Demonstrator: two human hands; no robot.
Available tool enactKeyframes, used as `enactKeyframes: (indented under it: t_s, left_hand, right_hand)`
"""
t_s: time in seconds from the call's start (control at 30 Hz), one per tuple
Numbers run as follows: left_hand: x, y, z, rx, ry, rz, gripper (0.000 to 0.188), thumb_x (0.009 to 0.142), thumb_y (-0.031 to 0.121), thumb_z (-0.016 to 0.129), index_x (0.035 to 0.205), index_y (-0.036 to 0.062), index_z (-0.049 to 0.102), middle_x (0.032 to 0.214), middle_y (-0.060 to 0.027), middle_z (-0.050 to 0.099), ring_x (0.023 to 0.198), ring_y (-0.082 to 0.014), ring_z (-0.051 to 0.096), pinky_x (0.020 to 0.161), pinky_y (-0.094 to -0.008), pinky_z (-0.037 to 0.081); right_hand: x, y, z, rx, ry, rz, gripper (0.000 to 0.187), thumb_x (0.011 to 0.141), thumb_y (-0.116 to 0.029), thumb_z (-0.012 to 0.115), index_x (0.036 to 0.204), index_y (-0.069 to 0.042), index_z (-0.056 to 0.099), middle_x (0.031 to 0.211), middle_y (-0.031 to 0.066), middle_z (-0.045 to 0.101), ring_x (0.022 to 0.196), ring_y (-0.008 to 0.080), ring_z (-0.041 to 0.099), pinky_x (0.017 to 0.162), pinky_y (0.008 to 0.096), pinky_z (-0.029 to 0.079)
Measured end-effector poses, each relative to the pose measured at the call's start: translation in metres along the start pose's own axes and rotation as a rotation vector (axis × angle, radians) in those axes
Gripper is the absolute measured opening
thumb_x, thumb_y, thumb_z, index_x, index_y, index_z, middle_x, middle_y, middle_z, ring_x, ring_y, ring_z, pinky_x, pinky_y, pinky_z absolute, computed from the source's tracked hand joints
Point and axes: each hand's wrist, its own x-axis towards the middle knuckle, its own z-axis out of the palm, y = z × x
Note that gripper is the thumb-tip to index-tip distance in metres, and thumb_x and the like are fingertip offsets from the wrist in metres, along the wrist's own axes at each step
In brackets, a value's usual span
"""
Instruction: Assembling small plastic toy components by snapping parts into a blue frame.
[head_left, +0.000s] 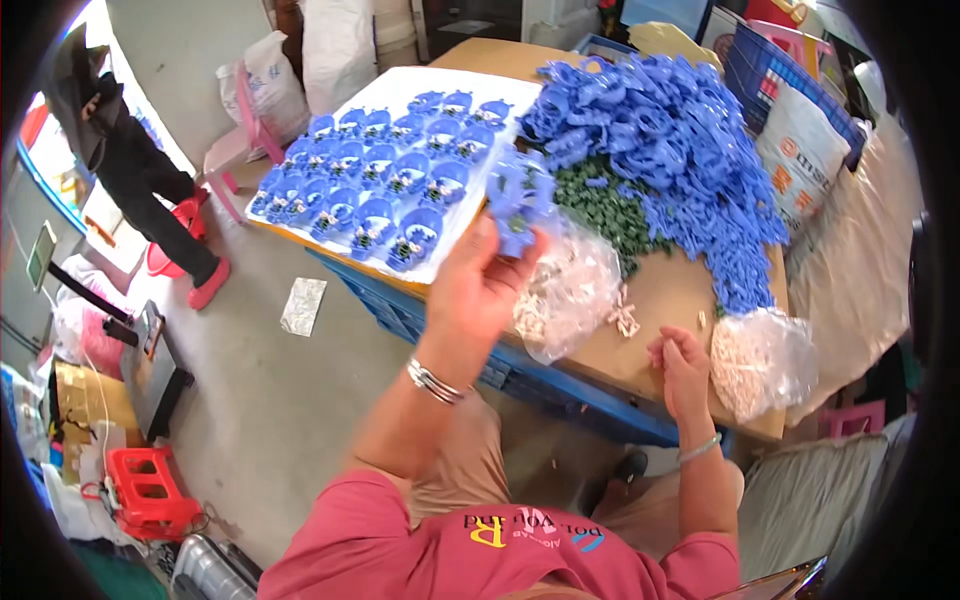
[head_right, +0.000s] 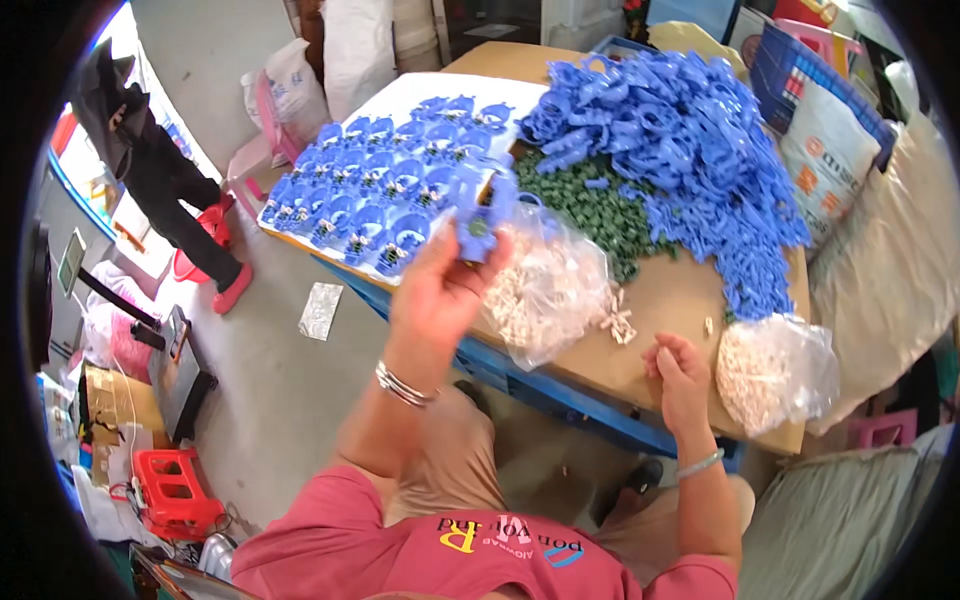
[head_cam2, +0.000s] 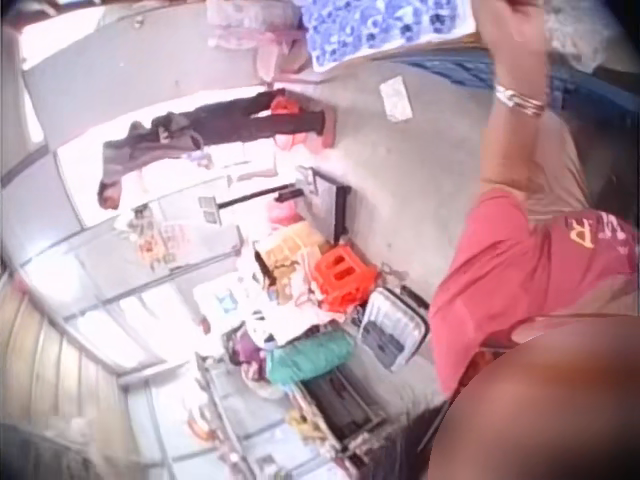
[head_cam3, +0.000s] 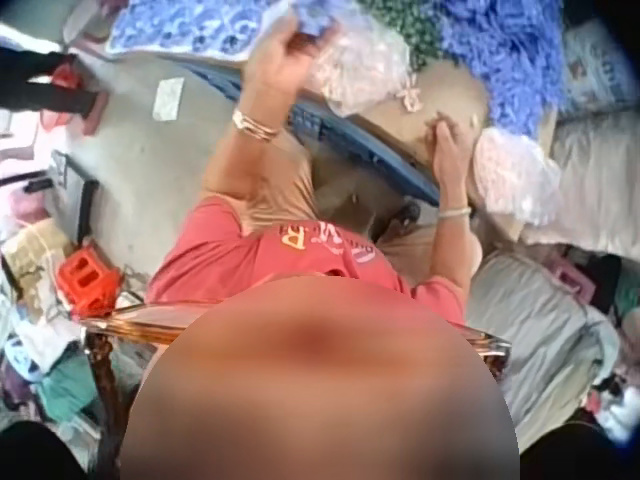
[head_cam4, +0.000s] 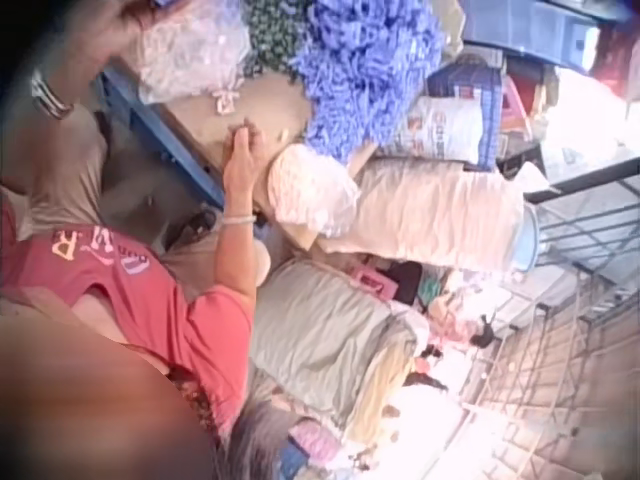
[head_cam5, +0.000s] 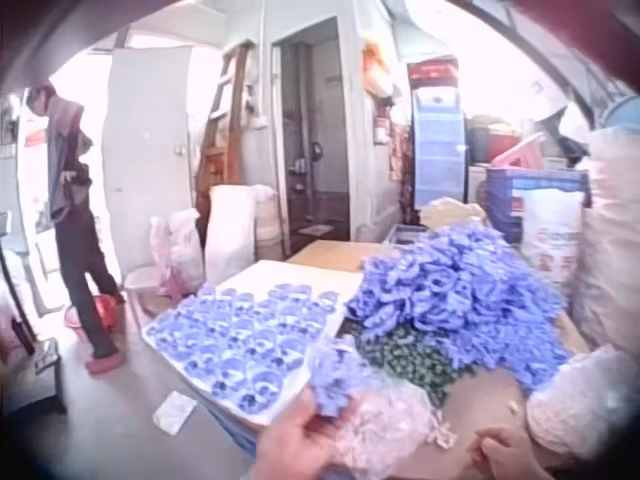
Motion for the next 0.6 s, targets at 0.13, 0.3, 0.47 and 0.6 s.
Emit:
enactKeyframes:
  t_s: [0.13, 0.3, 0.47, 0.6]
  left_hand:
    - [0.06, 0.078, -0.001, 0.314, 0.074, 0.254, 0.016, 0.086, 0.008, 0.048, 0.097, -0.0028, 0.05, 0.094, -0.0133, 0.056, 0.083, -0.0255, 0.055, 0.078, -0.0431, 0.048]
    - [0.165, 0.181, -0.036, 0.562, 0.326, 0.461, 0.015, 0.081, 0.009, 0.057, 0.096, 0.0058, 0.056, 0.079, -0.0018, 0.058, 0.065, -0.0144, 0.051, 0.059, -0.0328, 0.039]
    - [0.242, 0.225, -0.064, 0.871, 0.35, 0.603, 0.018, 0.074, 0.003, 0.062, 0.091, 0.0005, 0.062, 0.065, -0.0006, 0.055, 0.048, -0.0086, 0.041, 0.045, -0.0221, 0.033]
    - [0.306, 0.229, -0.087, 1.508, 0.39, 1.006, 0.016, 0.069, 0.008, 0.065, 0.08, -0.0034, 0.065, 0.073, -0.0106, 0.063, 0.065, -0.0215, 0.058, 0.061, -0.0315, 0.045]
  right_hand:
    - [0.0, 0.0, 0.005, -0.055, 0.019, -0.006, 0.017, 0.085, -0.003, 0.047, 0.101, 0.001, 0.051, 0.081, 0.0061, 0.057, 0.07, 0.0105, 0.051, 0.065, 0.0213, 0.041]
    - [-0.004, 0.003, -0.001, -0.053, 0.055, -0.033, 0.017, 0.084, 0.0, 0.047, 0.101, -0.002, 0.051, 0.078, 0.0063, 0.054, 0.068, 0.0123, 0.05, 0.064, 0.0237, 0.041]
    - [-0.003, 0.006, -0.006, 0.026, 0.113, -0.035, 0.021, 0.079, 0.009, 0.044, 0.096, 0.0, 0.05, 0.075, 0.0094, 0.054, 0.066, 0.0159, 0.051, 0.064, 0.0266, 0.044]
    - [-0.007, 0.014, -0.014, -0.036, 0.105, -0.06, 0.02, 0.081, 0.006, 0.044, 0.098, -0.001, 0.049, 0.076, 0.0085, 0.054, 0.066, 0.0139, 0.05, 0.063, 0.0245, 0.043]
